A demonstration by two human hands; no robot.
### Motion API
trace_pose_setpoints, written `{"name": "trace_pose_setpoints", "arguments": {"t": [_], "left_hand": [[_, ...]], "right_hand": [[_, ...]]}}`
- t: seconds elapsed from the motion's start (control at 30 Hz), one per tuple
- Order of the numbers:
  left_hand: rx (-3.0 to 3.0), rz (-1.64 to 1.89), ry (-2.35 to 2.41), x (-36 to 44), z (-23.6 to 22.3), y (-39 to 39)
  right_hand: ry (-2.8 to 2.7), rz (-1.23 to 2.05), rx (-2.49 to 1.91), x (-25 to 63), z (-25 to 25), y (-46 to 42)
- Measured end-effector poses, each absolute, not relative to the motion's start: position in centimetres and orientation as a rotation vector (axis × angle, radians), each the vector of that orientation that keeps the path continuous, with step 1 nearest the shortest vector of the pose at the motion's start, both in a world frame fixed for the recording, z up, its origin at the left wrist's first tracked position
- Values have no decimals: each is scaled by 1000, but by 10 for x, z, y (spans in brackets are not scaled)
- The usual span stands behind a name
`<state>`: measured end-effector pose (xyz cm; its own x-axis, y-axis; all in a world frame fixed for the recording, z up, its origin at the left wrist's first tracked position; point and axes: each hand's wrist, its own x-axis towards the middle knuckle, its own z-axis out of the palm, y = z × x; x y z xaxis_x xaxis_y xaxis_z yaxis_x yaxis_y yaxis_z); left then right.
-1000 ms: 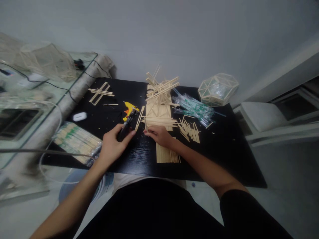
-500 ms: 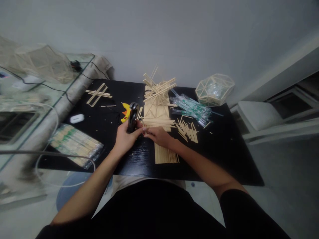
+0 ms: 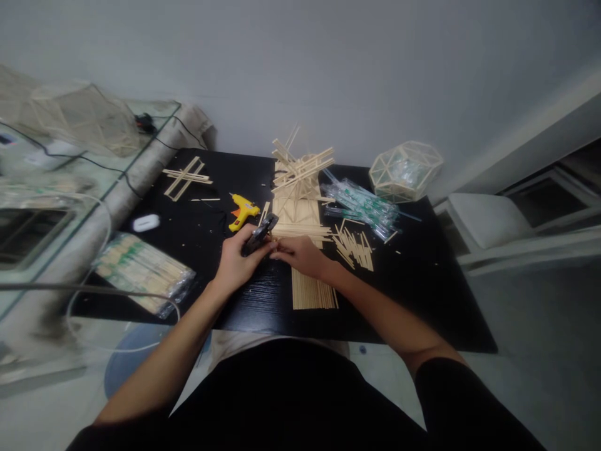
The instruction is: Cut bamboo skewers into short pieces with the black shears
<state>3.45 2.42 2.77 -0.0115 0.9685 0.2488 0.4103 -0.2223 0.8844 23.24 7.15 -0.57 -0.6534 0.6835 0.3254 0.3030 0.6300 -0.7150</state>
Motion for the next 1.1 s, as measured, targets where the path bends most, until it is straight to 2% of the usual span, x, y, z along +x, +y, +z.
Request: {"name": "trace_pose_setpoints", "arguments": {"t": [0.3, 0.57, 0.8, 1.1], "left_hand": [[1664, 1229, 1428, 34, 24, 23], [1737, 1123, 1438, 26, 51, 10], [2069, 560, 1992, -15, 65, -16], [2397, 3, 2053, 5, 79, -24]], "right_hand": [[-2206, 807, -747, 231, -6, 69], [-2158, 819, -695, 230, -8, 67], [-2160, 866, -777, 228, -10, 66], [-2175, 769, -764, 227, -13, 67]]}}
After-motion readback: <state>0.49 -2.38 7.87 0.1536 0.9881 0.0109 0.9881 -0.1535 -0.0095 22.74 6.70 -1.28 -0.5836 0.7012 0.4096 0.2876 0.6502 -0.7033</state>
